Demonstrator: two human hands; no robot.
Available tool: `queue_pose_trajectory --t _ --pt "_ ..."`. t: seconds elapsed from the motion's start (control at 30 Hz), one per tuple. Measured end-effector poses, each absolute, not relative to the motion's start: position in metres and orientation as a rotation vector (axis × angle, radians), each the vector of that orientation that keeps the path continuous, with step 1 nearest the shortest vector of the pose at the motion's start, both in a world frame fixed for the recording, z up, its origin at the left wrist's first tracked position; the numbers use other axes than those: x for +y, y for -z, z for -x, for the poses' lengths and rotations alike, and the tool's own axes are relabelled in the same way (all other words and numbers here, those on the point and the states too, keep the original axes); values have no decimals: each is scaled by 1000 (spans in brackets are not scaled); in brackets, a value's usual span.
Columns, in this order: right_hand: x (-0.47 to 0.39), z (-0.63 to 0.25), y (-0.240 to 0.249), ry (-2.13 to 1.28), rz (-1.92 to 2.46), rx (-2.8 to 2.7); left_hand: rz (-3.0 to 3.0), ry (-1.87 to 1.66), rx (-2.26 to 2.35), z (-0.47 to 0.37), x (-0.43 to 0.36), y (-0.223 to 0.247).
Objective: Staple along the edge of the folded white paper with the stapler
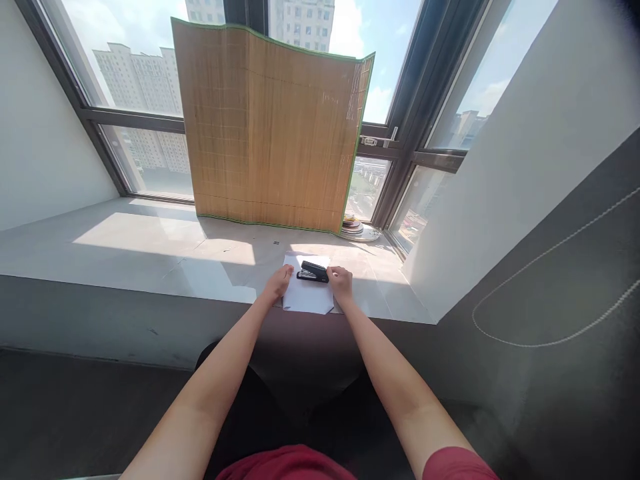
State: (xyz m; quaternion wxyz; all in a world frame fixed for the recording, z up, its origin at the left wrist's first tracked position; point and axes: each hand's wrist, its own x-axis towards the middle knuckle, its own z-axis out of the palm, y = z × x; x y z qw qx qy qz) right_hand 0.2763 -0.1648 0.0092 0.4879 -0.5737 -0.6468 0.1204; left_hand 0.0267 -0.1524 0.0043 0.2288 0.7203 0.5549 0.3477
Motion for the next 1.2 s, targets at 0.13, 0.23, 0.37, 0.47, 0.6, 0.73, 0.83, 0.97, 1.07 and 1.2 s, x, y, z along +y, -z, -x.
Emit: queue_pose_trajectory --t 0.13,0.23,0.37,0.47,0.6,0.73,0.83,0.97,1.07,1.2 --pt "-164 -270 -5 -187 1418 -1633 -1932 -991 1551 -28 -150 -2" --pt "-165 -269 -4 -141 1445 -1656 -1895 -1013 1562 -28 -150 -3" --pt "-167 -270 -4 -115 1453 -1678 -1818 -1070 1595 -26 -149 -6" --pt "-164 -269 -4 -130 1396 -1744 -1763 -1123 1590 -24 -149 -8" --pt "-158 -267 -1 -180 1273 -1964 -1701 -1177 1544 -24 -151 -11" --pt "-160 -265 0 -161 1267 -2009 -1625 -1225 1488 -26 -156 -13" --pt "-166 -264 -1 -183 1234 -2052 -1542 -1276 1428 -30 -160 -14" --pt "-170 -263 0 -193 1197 -2086 -1359 -1378 1342 -36 -160 -14" --pt "-171 -263 0 -76 1121 -2112 -1159 -1492 1273 -43 -157 -15" --pt "-178 -263 -5 141 1030 -2118 -861 -1627 1105 -50 -148 -19"
